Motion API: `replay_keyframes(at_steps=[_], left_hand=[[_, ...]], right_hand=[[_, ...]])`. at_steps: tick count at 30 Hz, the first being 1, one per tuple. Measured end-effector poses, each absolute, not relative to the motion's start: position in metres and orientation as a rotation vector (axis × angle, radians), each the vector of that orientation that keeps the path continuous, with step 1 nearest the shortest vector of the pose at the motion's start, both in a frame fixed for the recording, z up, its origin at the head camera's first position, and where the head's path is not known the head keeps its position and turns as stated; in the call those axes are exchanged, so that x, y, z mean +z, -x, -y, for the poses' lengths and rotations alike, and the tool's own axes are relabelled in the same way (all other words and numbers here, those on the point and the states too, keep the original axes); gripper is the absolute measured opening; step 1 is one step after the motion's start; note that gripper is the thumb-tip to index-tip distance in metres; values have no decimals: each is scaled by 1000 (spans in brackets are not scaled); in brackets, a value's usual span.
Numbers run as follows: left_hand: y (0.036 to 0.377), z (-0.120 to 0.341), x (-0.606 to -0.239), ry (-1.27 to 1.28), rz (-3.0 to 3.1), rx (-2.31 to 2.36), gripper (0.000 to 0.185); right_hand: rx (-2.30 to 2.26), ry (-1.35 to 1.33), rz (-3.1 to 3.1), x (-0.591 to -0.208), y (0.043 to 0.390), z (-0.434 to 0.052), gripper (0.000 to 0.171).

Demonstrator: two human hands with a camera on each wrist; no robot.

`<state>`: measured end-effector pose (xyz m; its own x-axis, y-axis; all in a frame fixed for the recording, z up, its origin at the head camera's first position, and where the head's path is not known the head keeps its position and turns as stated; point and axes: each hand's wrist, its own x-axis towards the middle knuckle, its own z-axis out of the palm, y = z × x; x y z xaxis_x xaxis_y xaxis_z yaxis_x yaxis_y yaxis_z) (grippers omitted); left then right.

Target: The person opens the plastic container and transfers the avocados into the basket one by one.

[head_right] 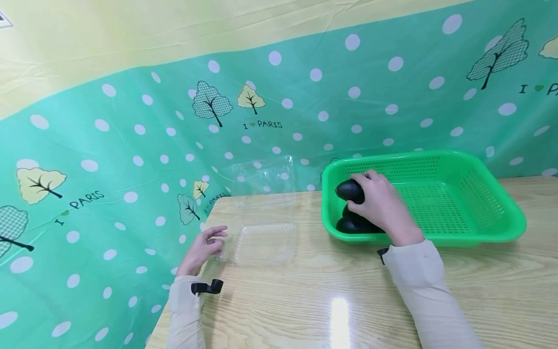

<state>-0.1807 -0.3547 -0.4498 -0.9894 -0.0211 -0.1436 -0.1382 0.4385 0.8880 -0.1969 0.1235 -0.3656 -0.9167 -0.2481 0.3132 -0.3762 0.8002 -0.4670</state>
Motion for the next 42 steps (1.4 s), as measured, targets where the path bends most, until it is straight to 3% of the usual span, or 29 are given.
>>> replay_keyframes(at_steps=[22, 42], left_hand=[[175, 347, -447, 168, -2597, 1607, 58], [174, 350, -446, 148, -2638, 1560, 56]], right_hand=[[901, -255, 2843, -404, 205, -203, 67], [856, -156, 3147, -420, 214, -227, 84]])
